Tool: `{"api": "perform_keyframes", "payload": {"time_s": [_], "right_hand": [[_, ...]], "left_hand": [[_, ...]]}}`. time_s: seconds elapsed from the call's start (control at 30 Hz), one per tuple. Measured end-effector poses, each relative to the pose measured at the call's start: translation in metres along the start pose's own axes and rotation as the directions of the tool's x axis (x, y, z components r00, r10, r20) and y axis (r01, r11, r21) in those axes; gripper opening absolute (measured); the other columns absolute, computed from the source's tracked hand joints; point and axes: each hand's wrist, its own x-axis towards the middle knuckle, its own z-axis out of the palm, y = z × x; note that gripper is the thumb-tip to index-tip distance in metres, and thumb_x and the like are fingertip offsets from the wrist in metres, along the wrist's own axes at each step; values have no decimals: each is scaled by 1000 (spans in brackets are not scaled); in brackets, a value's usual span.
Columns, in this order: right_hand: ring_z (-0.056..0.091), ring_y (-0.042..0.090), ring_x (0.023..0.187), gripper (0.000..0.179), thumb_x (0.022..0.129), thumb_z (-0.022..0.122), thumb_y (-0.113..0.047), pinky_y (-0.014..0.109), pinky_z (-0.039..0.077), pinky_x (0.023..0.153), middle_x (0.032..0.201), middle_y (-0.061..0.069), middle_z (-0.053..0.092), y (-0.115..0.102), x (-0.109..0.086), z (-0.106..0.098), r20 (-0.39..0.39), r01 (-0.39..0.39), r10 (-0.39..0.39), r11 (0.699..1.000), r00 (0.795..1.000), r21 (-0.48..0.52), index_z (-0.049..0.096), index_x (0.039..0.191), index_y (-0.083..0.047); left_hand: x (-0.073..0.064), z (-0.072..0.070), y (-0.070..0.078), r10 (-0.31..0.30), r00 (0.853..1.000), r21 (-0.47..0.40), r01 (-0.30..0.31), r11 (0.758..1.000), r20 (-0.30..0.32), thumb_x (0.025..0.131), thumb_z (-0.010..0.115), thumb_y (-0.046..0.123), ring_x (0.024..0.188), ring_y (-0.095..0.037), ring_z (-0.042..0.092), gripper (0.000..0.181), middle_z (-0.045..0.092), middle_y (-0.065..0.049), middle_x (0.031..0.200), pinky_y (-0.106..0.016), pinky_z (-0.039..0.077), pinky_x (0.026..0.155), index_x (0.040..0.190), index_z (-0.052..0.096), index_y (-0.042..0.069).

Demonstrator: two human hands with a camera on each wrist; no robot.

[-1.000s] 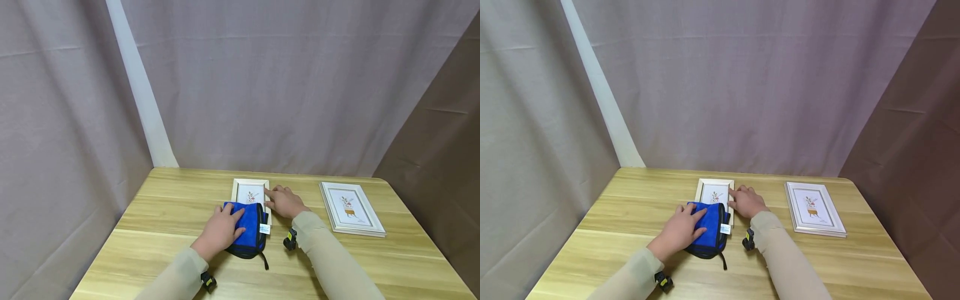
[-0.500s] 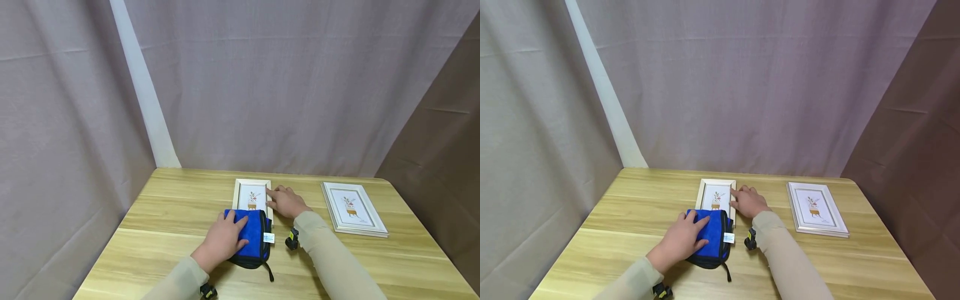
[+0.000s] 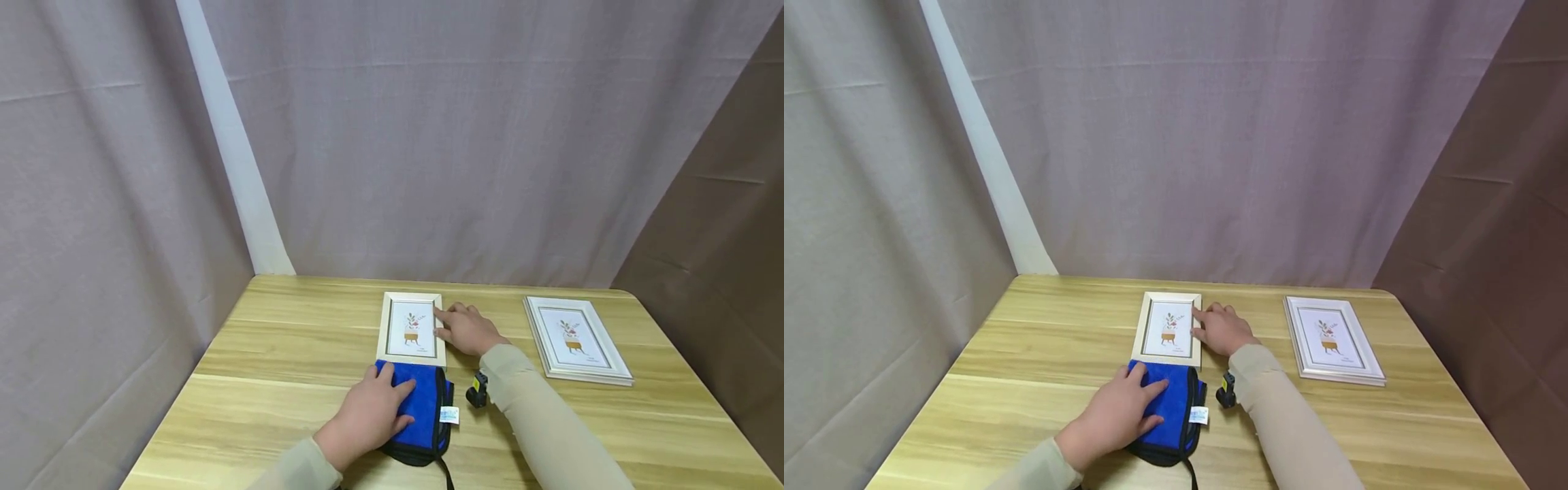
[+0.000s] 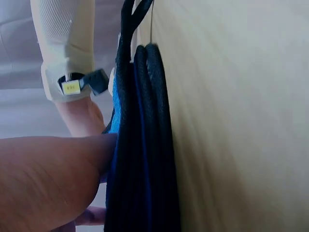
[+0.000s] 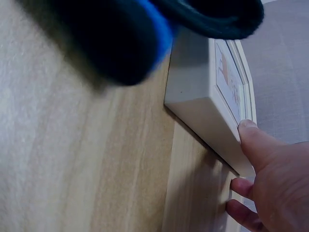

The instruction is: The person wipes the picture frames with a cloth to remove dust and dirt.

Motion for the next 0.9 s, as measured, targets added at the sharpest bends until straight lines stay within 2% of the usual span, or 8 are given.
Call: {"api": "perform_keyframes", "payload": {"time_s": [0.13,0.3,0.6,0.7,0.77,0.83,0.9], "right_hand": [[52,41,135,65,114,61,-43,62,56,97,157,16,53,-1,1,0,-3,-3,3,1000,1000,6,41,172,-22],[51,39,136,65,114,60,-43,61,56,98,158,15,52,-2,3,3,-5,-17,17,1000,1000,11,40,172,-23],[53,38,132,63,114,61,-41,58,58,92,154,15,55,-9,-6,10,-8,-12,12,1000,1000,19,43,171,-20],[54,36,128,62,115,60,-39,57,58,90,152,14,56,-12,-6,9,-22,-6,6,1000,1000,14,44,170,-19],[55,35,126,60,115,59,-38,57,58,90,151,13,57,-13,-7,7,-39,2,-2,1000,999,-7,44,170,-18],[54,36,128,58,117,56,-36,57,58,93,151,13,57,-15,-8,6,-56,7,-9,999,998,-43,44,170,-16],[55,38,131,57,117,54,-34,58,58,96,152,14,57,-18,-8,5,-66,9,-14,997,998,-83,44,170,-13]], "left_hand": [[-2,-1,6,18,999,24,-18,1000,34,100,70,68,109,-29,60,64,67,-15,133,-37,62,84,152,68,30],[-5,-7,14,12,998,27,-13,1000,59,100,69,70,117,-34,63,64,67,-17,138,-40,65,82,151,69,32],[-14,-17,25,73,987,60,-82,995,140,93,74,76,102,-29,70,66,72,-11,125,-40,65,75,144,73,34],[-8,-26,20,98,981,39,-106,994,170,91,76,76,93,-24,70,63,72,-7,115,-38,63,72,137,76,34],[0,-32,12,121,977,-10,-122,993,178,92,77,73,88,-19,69,56,73,-4,108,-37,61,69,132,78,34],[11,-36,1,141,977,-87,-129,988,159,96,77,67,84,-14,68,46,74,2,100,-35,59,70,124,80,32],[20,-35,-11,137,983,-186,-113,976,121,100,76,59,82,-10,68,40,76,6,96,-35,59,71,124,80,28]]}}
